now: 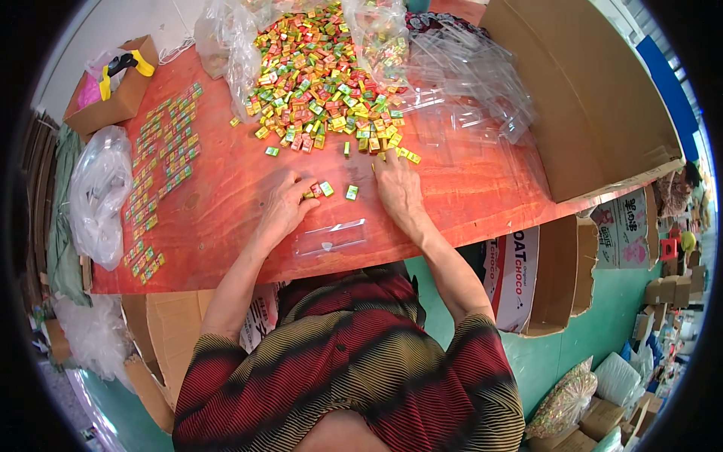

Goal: The person is sorting and packing small colorful packets into plastic bags on a table.

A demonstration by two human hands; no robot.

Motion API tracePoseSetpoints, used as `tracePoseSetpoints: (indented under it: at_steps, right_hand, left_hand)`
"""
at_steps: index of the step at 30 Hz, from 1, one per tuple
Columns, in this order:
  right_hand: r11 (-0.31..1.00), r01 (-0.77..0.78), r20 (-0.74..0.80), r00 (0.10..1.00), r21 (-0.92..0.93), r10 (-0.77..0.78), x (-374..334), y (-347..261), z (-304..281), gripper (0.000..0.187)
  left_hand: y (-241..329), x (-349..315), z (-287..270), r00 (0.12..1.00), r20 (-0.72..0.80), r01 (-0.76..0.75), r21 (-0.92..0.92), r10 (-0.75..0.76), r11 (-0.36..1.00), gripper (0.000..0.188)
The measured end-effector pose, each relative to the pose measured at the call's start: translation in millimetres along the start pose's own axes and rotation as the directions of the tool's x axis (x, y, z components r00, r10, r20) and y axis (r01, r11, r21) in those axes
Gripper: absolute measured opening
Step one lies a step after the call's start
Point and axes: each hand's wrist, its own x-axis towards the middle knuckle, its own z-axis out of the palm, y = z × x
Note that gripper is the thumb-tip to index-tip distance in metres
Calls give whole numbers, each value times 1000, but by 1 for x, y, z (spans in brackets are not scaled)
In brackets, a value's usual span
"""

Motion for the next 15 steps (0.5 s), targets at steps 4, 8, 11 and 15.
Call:
tracePoseSetpoints:
  at_steps: [4,8,11,15]
  right_hand:
    - [995,96,-3,995,8,-96,1,-2,4,11]
    - [998,65,94,993,10,-66,1,-9,-2,13]
    - [979,13,61,998,205,-26,2,-26,0,13]
    - [992,-93,28,995,81,91,8,-29,16,12]
  left_hand:
    - [-1,-6,-1,1000,-4,-5,20,5,1000,40]
    - [-4,-8,-3,997,2,76,1,-76,997,39]
    - [-6,-6,-2,996,-5,88,29,-88,996,39]
    - [5,-7,-9,992,-10,125,5,-125,992,37]
